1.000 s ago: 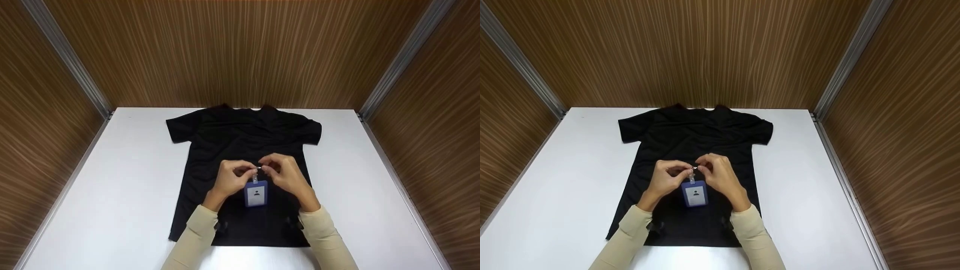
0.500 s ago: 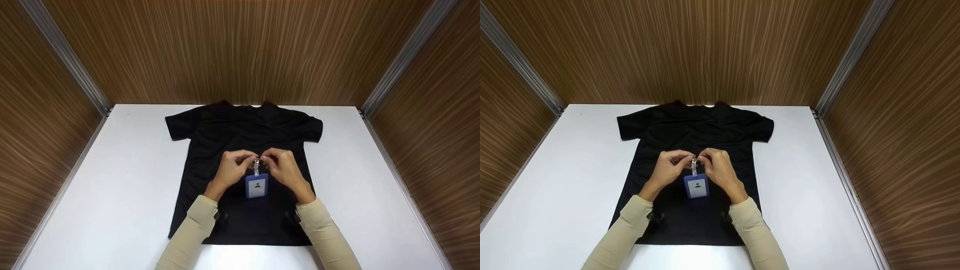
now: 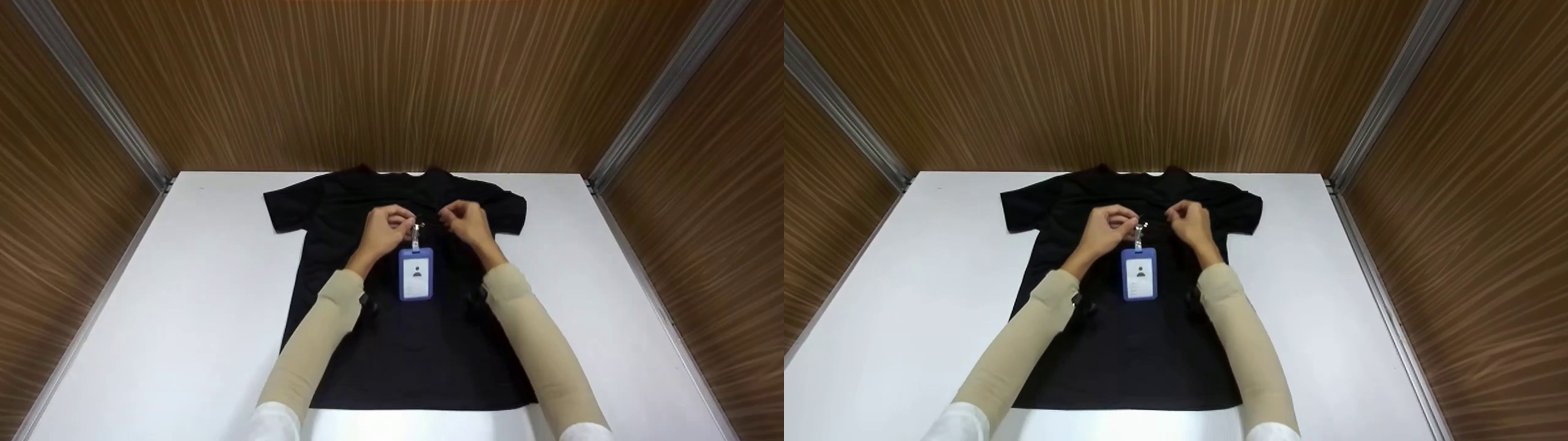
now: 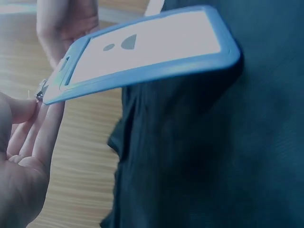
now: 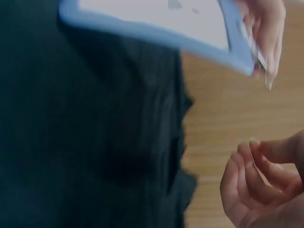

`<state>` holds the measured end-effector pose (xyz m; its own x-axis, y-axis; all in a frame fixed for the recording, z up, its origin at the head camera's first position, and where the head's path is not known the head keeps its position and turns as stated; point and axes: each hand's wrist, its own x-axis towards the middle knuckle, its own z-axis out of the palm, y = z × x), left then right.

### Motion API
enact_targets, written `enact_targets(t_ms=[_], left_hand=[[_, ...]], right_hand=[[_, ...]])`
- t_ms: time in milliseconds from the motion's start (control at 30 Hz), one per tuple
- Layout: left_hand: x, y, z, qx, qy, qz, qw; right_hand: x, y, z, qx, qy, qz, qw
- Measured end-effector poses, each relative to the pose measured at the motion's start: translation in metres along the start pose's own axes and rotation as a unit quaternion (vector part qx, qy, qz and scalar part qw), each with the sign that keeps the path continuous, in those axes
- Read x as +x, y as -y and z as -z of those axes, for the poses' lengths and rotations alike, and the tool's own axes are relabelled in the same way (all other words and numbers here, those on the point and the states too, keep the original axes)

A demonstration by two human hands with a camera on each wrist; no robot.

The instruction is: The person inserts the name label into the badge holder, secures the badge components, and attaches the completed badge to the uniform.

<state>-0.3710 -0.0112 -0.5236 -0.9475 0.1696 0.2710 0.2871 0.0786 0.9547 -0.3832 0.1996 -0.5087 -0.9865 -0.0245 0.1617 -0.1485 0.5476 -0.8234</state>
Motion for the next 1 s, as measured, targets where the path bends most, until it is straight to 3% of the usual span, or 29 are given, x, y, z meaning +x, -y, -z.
enact_targets(t_ms=[167, 400, 567, 800, 1000], left_hand=[[0.021, 0.017, 0.000, 0.027, -0.004, 0.023, 0.9994], [0.037, 0.039, -0.013, 0.089, 0.002, 0.059, 0.9943], [0.042, 0.047, -0.028, 0.118, 0.006, 0.092, 0.9887], [0.046, 0.048, -0.043, 0.129, 0.008, 0.109, 0.9856], [0.046, 0.050, -0.050, 0.131, -0.003, 0.123, 0.9837]], right_hand=[[0.023, -0.025, -0.004, -0.074, -0.022, -0.044, 0.996], [0.036, -0.046, -0.013, -0.096, -0.029, -0.084, 0.991], [0.037, -0.046, -0.020, -0.125, -0.039, -0.117, 0.984], [0.036, -0.041, -0.028, -0.151, -0.037, -0.163, 0.974], [0.038, -0.041, -0.028, -0.163, -0.045, -0.173, 0.970]])
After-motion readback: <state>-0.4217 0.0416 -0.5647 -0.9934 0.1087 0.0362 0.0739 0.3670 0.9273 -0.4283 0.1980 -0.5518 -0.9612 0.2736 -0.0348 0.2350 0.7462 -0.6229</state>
